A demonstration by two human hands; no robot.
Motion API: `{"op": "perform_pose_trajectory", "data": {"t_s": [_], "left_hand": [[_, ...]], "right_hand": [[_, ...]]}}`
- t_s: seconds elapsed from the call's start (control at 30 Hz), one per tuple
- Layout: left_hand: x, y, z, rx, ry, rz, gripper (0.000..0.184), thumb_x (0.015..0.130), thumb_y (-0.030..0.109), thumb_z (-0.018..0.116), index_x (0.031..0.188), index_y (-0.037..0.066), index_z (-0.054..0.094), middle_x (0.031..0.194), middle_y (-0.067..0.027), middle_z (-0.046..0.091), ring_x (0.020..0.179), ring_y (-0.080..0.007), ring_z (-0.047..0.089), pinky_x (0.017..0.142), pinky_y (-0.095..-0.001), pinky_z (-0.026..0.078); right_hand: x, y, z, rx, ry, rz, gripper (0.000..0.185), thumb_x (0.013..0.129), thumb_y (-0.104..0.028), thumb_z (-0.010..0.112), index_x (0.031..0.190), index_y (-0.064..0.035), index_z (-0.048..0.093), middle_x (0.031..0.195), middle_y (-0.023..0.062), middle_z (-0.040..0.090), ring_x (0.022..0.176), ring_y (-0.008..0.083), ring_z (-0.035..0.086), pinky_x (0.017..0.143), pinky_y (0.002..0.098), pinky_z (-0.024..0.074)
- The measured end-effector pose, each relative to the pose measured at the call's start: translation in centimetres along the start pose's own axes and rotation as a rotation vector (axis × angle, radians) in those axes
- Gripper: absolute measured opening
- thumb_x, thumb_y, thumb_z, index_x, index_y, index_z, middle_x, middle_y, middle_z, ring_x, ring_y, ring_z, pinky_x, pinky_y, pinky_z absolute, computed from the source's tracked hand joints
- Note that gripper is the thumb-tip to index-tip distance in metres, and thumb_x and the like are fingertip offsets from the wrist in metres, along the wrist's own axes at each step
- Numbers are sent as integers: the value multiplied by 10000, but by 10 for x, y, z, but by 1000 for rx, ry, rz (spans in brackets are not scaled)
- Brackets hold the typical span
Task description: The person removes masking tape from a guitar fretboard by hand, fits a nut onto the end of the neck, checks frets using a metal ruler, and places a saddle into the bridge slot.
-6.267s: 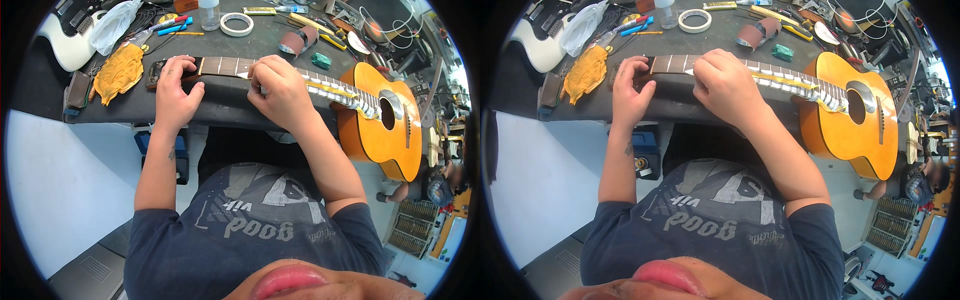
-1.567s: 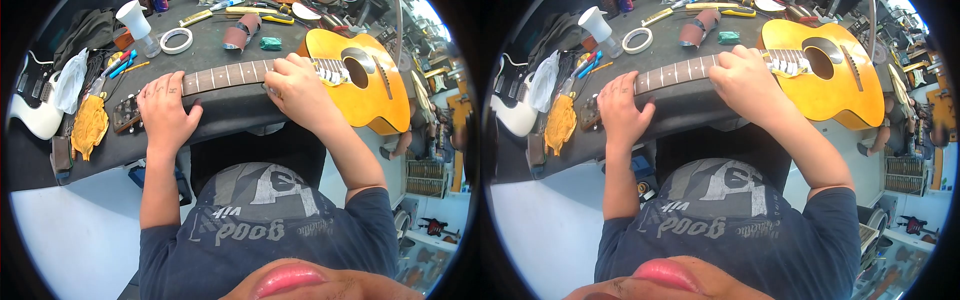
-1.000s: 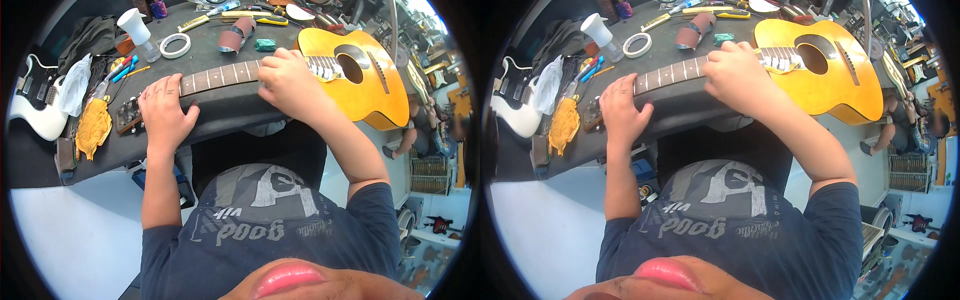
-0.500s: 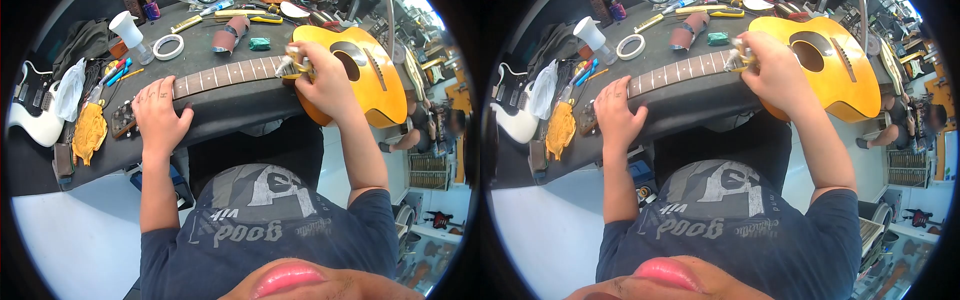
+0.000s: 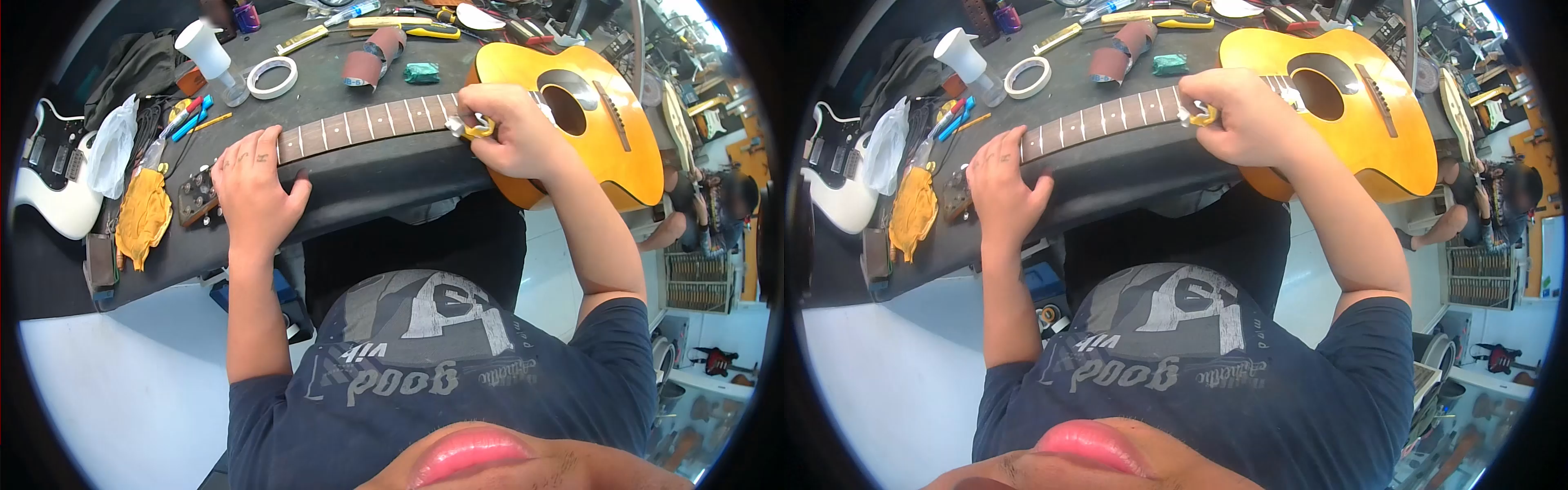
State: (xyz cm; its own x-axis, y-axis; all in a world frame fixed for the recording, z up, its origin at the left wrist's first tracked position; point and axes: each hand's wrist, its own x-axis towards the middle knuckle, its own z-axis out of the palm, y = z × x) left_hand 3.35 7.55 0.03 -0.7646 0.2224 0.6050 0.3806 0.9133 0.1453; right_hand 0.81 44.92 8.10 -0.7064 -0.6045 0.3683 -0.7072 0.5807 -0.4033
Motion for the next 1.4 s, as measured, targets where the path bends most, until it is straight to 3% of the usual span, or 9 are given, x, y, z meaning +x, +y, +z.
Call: {"op": "perform_pose_trajectory", "data": {"t_s": [0.17,0.4,0.7,0.8,0.93,1.07,1.2,1.3,1.4], "left_hand": [[0,0,0,0,-8,3,664,770,233,863,1392,94,676,1328,-109,728,1325,-345,648,1184,-542,419],[1,3,1,26,-23,-19,678,760,244,866,1395,102,676,1333,-103,720,1330,-348,640,1182,-540,417],[0,2,0,43,-46,-26,702,764,225,851,1434,104,680,1401,-140,723,1364,-383,628,1172,-515,436],[-1,1,0,40,-41,-25,699,766,224,849,1434,105,680,1400,-140,723,1363,-383,629,1173,-514,436],[0,2,0,37,-48,-26,696,770,224,848,1435,107,678,1398,-140,723,1357,-383,632,1171,-514,437],[0,2,0,43,-36,-11,687,770,233,851,1422,107,675,1374,-132,721,1341,-373,636,1167,-518,432],[0,1,2,43,-12,4,668,764,254,859,1389,104,678,1334,-113,720,1319,-355,640,1166,-525,420],[0,2,1,50,-38,-26,682,772,239,846,1421,112,678,1371,-132,718,1337,-365,632,1161,-519,432],[1,4,2,63,-58,-48,694,770,229,839,1437,119,680,1390,-140,717,1346,-369,627,1156,-517,439]], "right_hand": [[-7,6,-13,148,-105,52,183,784,-41,718,918,-10,597,835,141,549,749,309,522,672,381,449],[1,-8,5,-150,152,-100,263,873,-18,822,839,-32,561,1203,96,795,977,325,705,853,413,579],[-12,2,-2,-108,24,-4,198,849,52,751,861,-47,580,909,67,710,882,265,697,868,380,569],[-20,6,-3,179,58,141,202,830,-22,792,925,-53,617,835,70,611,824,241,636,776,373,530],[-16,20,-5,306,178,17,357,816,-129,859,982,-65,550,881,38,518,810,157,514,700,308,459],[-15,7,-19,138,154,252,543,768,-307,1008,898,-59,542,880,22,521,903,182,518,820,338,455],[-15,-5,-11,-442,142,20,550,724,-463,1025,985,-88,719,953,70,681,1045,314,639,896,429,524],[-12,-18,-4,-707,107,29,581,707,-562,1009,1021,-120,800,960,63,750,1085,286,699,906,465,538],[-10,-10,15,-779,76,20,387,775,-393,957,1016,-141,791,980,43,714,1121,285,660,977,469,509]]}}
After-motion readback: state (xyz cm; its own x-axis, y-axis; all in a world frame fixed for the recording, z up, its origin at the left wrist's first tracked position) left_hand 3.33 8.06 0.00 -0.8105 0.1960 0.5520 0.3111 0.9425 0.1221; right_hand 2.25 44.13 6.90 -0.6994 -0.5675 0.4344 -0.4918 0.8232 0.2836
